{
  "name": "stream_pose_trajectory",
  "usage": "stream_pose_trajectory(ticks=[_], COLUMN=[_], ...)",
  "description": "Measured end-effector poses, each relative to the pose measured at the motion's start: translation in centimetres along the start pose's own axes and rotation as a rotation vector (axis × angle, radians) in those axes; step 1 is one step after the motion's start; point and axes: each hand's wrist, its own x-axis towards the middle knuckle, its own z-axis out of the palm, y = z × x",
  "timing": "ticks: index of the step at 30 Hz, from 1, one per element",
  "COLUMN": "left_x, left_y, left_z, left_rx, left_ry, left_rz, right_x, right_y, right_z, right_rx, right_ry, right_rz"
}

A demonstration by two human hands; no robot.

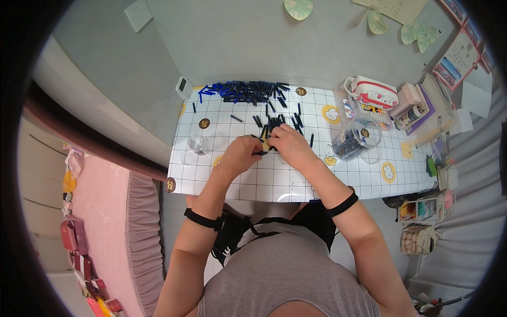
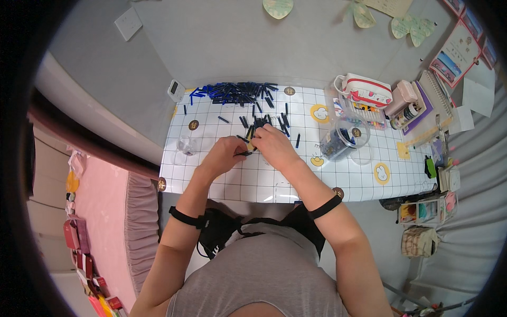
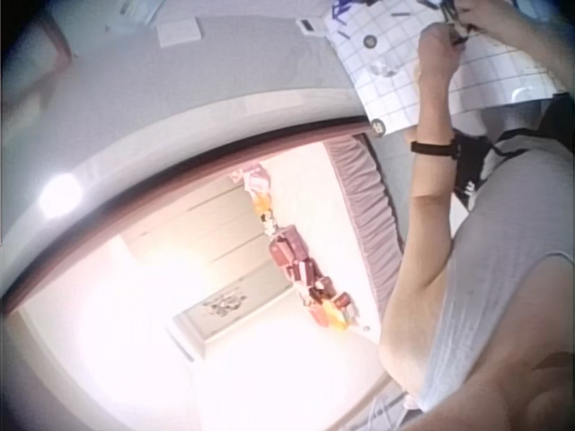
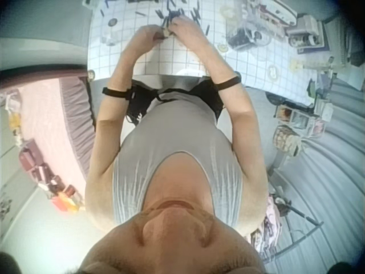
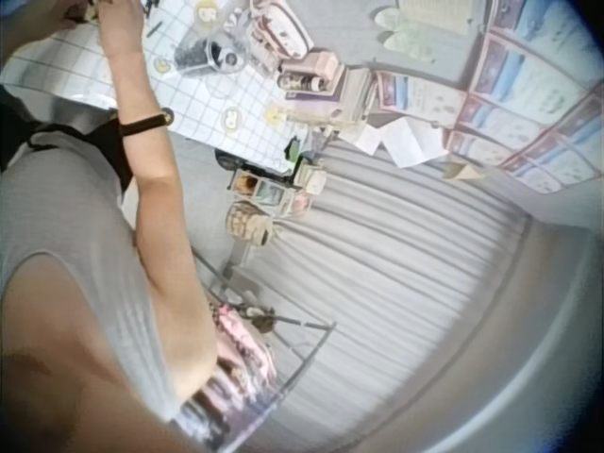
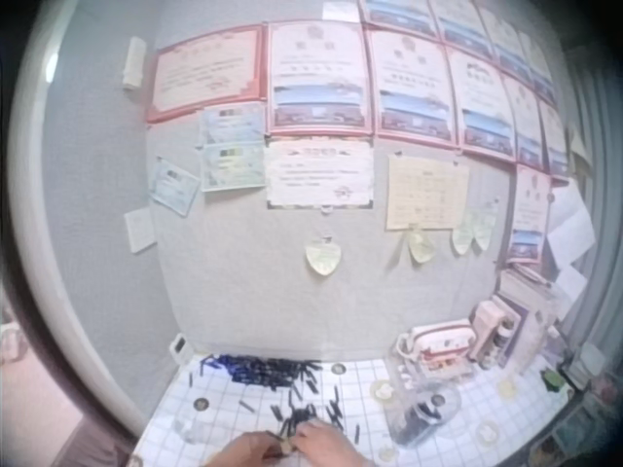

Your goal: The person assembles small pens by hand, inserting the internal components into the blue pen barrels and securing them with black end caps one by one on a table.

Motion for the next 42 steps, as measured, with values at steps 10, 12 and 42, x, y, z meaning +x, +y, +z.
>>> stream_pose_trajectory(ticks=[10,12,42], left_x=[-0.1,-0.3,-3.4], left_y=[0.2,0.0,2.1], left_z=[0.0,0.1,7.1], left_rx=[0.017,0.033,-0.473], left_ry=[-0.001,0.007,0.351], left_rz=[-0.056,-0.057,0.008], right_x=[1.4,1.6,-6.9], right_y=[0.9,1.0,-3.3], right_z=[-1.2,-1.2,1.7], right_rx=[0.02,0.033,0.787], right_ry=[-0.105,-0.107,0.462], right_rz=[-0.099,-0.117,0.342])
